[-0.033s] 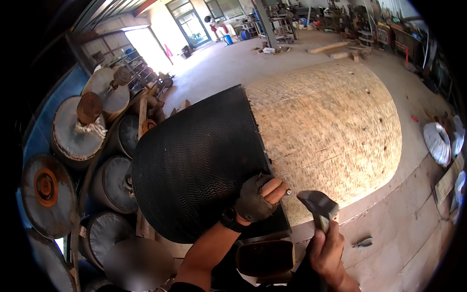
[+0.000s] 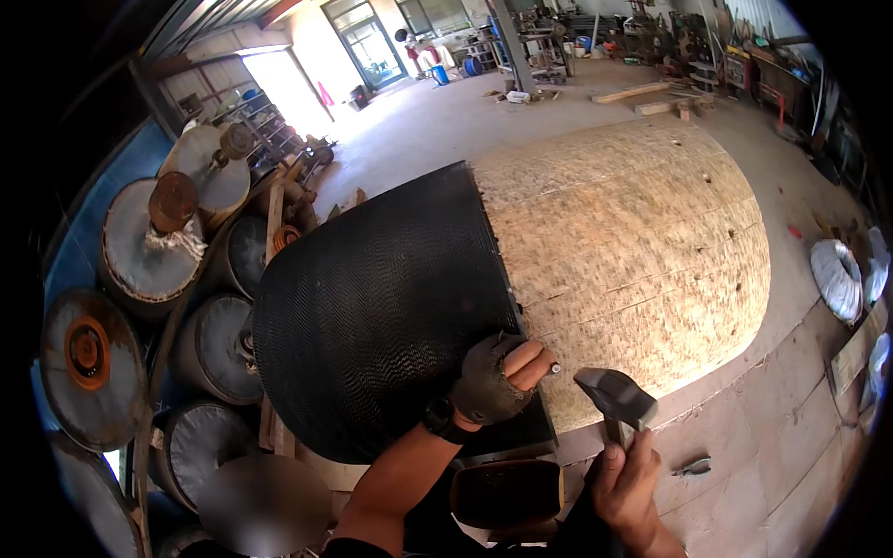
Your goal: The person hammers nails into a large wooden drum to attach a dark woven material. They use a metal tool to position the nails before driving them in with a hammer, occasionally picking up a tape measure or pliers from the floor.
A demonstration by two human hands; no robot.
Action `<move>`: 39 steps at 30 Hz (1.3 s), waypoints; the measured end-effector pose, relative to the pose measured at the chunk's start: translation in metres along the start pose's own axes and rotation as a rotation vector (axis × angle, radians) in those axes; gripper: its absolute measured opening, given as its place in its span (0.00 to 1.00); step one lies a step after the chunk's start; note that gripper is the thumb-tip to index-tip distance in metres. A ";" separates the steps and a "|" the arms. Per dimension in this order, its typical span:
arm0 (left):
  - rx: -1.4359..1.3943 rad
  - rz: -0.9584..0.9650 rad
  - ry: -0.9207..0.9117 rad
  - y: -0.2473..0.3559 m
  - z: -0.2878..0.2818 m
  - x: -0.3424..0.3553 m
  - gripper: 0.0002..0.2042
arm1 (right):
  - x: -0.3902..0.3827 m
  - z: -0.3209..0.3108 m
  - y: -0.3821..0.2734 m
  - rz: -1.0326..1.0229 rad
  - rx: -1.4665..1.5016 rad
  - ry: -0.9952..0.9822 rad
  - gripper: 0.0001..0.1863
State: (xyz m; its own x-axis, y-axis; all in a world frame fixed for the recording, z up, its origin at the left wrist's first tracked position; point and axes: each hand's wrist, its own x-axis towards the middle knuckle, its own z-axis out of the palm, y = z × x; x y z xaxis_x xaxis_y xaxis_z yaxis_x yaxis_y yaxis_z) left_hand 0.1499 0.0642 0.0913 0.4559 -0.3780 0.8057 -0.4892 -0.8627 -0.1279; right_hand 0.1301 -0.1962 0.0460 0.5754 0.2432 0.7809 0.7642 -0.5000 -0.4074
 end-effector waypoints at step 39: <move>-0.034 -0.006 -0.003 -0.001 -0.003 -0.004 0.14 | 0.025 -0.013 -0.002 0.284 0.283 -0.429 0.13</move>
State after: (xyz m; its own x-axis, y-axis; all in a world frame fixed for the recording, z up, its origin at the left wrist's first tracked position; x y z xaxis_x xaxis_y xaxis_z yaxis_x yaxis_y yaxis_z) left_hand 0.1462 0.0681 0.0900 0.4613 -0.3744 0.8044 -0.5116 -0.8530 -0.1036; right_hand 0.1394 -0.2005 0.0727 0.7903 0.4764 0.3853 0.5772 -0.3678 -0.7291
